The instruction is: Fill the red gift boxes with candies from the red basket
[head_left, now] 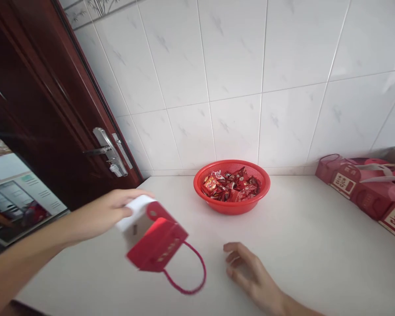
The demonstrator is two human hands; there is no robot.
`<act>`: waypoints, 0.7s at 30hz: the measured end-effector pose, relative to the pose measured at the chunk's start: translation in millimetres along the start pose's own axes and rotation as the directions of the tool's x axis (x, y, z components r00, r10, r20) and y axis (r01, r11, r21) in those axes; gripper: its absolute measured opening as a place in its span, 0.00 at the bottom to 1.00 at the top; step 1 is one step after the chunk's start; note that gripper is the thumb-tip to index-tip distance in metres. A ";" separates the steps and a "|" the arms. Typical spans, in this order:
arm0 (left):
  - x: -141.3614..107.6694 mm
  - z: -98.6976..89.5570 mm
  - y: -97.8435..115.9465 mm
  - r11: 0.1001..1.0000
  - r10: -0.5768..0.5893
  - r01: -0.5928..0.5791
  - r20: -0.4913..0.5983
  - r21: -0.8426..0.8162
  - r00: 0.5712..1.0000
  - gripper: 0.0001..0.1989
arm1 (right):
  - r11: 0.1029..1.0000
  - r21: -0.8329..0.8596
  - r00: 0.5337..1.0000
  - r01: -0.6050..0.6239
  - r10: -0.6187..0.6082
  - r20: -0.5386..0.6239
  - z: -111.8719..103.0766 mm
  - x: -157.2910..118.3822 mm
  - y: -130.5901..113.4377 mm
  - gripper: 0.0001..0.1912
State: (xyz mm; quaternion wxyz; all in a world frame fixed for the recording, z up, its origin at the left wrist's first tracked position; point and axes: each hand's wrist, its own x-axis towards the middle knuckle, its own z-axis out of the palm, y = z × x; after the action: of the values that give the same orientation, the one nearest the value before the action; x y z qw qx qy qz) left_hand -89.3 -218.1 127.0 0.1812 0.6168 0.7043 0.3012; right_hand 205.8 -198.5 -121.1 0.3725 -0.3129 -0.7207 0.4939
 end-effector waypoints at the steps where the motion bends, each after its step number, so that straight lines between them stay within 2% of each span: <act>1: 2.9 10.5 3.8 1.000 -0.014 0.016 0.120 -0.021 0.993 0.14 | 0.995 0.047 0.996 -0.084 0.086 -0.038 -3.9 2.6 -1.8 0.22; 3: 10.4 38.0 10.4 0.996 -0.014 0.043 0.343 -0.077 0.939 0.23 | 0.976 0.143 0.980 -0.165 0.179 -0.091 -10.1 6.0 -5.9 0.23; 6: 19.6 81.6 14.6 0.988 0.072 -0.010 0.410 -0.153 0.909 0.27 | 0.952 0.274 0.966 -0.138 0.191 -0.177 -15.0 8.2 -9.5 0.23; 9: 23.6 114.9 11.6 0.972 0.167 -0.066 0.460 -0.227 0.872 0.24 | 0.945 0.313 0.961 -0.095 0.169 -0.219 -17.4 9.6 -12.0 0.23; 12: 24.0 137.7 6.4 0.954 0.227 -0.113 0.424 -0.277 0.877 0.27 | 0.967 0.248 0.968 -0.066 0.123 -0.221 -21.4 11.5 -19.9 0.24; 14: 23.0 149.5 4.8 0.936 0.276 -0.154 0.390 -0.315 0.879 0.30 | 0.985 0.170 0.970 -0.007 0.048 -0.237 -25.3 12.6 -28.6 0.24; 17: 20.5 163.1 6.2 0.905 0.354 -0.230 0.334 -0.358 0.873 0.23 | 0.991 0.022 0.959 0.131 -0.122 -0.257 -31.6 13.5 -43.3 0.25; 19: 20.1 169.6 8.1 0.894 0.388 -0.277 0.298 -0.353 0.872 0.15 | 0.967 -0.106 0.948 0.231 -0.248 -0.202 -35.2 13.7 -52.6 0.22; 21: 21.7 174.3 9.2 0.888 0.410 -0.315 0.268 -0.335 0.872 0.13 | 0.921 -0.232 0.938 0.312 -0.338 -0.080 -37.8 14.1 -61.1 0.16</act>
State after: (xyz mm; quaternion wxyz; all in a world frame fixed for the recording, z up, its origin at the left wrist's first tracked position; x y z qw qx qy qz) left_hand 23.1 -161.3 4.4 0.3222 0.7486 0.4839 0.3189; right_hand 225.2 -188.2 -51.3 0.4551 -0.2561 -0.7887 0.3245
